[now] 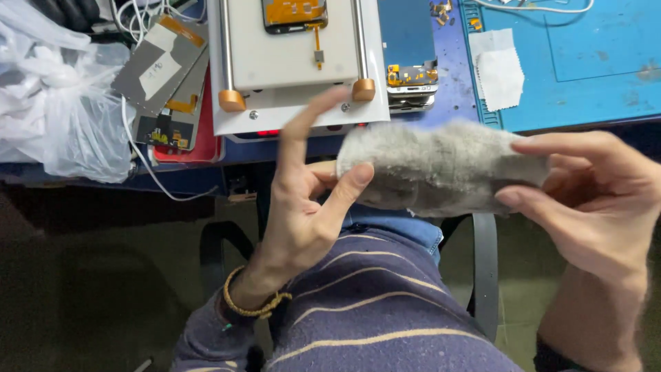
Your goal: Cleaning and preparing a smartphone LCD screen on a heating separator plate.
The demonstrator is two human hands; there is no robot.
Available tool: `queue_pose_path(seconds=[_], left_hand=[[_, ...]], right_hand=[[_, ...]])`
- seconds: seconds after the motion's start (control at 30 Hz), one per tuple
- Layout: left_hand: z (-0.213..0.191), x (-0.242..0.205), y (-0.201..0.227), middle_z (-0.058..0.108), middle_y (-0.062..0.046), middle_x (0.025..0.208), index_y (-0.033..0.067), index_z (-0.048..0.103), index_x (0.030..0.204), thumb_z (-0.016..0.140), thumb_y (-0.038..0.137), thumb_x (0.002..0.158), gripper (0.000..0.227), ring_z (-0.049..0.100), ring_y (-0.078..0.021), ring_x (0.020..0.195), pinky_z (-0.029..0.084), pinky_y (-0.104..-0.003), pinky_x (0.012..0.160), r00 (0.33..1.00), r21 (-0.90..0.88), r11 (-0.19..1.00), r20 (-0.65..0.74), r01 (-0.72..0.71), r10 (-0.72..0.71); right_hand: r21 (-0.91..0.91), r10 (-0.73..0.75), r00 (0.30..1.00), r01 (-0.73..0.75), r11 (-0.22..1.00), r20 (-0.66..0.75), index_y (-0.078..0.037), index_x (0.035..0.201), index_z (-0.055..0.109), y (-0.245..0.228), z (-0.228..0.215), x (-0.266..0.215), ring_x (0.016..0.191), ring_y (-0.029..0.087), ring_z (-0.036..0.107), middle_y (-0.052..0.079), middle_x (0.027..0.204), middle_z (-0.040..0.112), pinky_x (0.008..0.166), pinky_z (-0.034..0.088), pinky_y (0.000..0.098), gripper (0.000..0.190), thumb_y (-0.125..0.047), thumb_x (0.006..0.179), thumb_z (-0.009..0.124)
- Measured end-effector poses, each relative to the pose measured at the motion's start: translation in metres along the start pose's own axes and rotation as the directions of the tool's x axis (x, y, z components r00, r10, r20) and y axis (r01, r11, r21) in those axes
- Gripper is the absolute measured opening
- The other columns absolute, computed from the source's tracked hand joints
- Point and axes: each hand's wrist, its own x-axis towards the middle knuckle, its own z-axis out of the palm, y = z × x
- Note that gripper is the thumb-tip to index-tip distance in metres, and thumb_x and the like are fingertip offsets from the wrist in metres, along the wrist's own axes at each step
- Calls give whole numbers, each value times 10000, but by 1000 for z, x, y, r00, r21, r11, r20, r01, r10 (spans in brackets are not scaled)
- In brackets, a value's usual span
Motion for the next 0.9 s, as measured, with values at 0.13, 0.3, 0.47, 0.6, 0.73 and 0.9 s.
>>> queue_pose_path(seconds=[0.13,0.3,0.47,0.6,0.73,0.9], left_hand=[[6,0,14,782,-50,1055,41,554,1352,620,84,1048,314,745,-95,921,582,-197,820,999,286,958,26,-29,22],[0,-17,2,736,-62,1202,13,662,1290,765,39,1005,304,745,-110,1011,621,-257,896,998,69,996,6,-62,62],[2,-22,14,746,-60,1212,36,693,1296,835,-41,921,409,736,-118,1088,619,-286,998,987,162,974,35,-158,154],[-2,-20,21,746,-49,1076,50,746,1239,864,-25,854,409,746,-132,932,605,-267,810,929,605,726,64,-328,366],[-6,-13,21,672,-63,1021,74,775,1091,826,-23,826,286,719,-183,933,588,-300,821,932,714,628,95,-308,350],[-15,4,18,605,-154,1257,21,452,1078,649,63,1011,212,630,-225,1119,534,-322,977,894,302,874,359,-382,267]], right_hand=[[165,-144,989,139,976,20,25,1357,542,-3,2,2,1089,210,738,208,1295,672,902,660,297,534,96,876,763],[231,-246,968,251,940,-51,25,1468,462,-23,12,-11,1352,275,654,270,1625,376,1025,591,348,623,148,928,745],[137,-327,937,342,930,-120,31,1418,471,-32,8,-24,1333,226,649,276,1708,303,962,638,288,607,142,883,736],[-124,-213,971,200,972,-110,58,1280,607,-17,-1,-32,1125,173,722,221,1431,623,968,627,267,353,154,979,764],[-225,-118,991,103,969,-56,9,1138,697,-23,-10,-18,961,146,742,133,1063,752,869,607,226,177,100,992,741],[-271,-91,978,141,952,190,2,1039,746,-15,-40,26,780,115,680,84,920,740,691,541,214,190,35,856,790]])
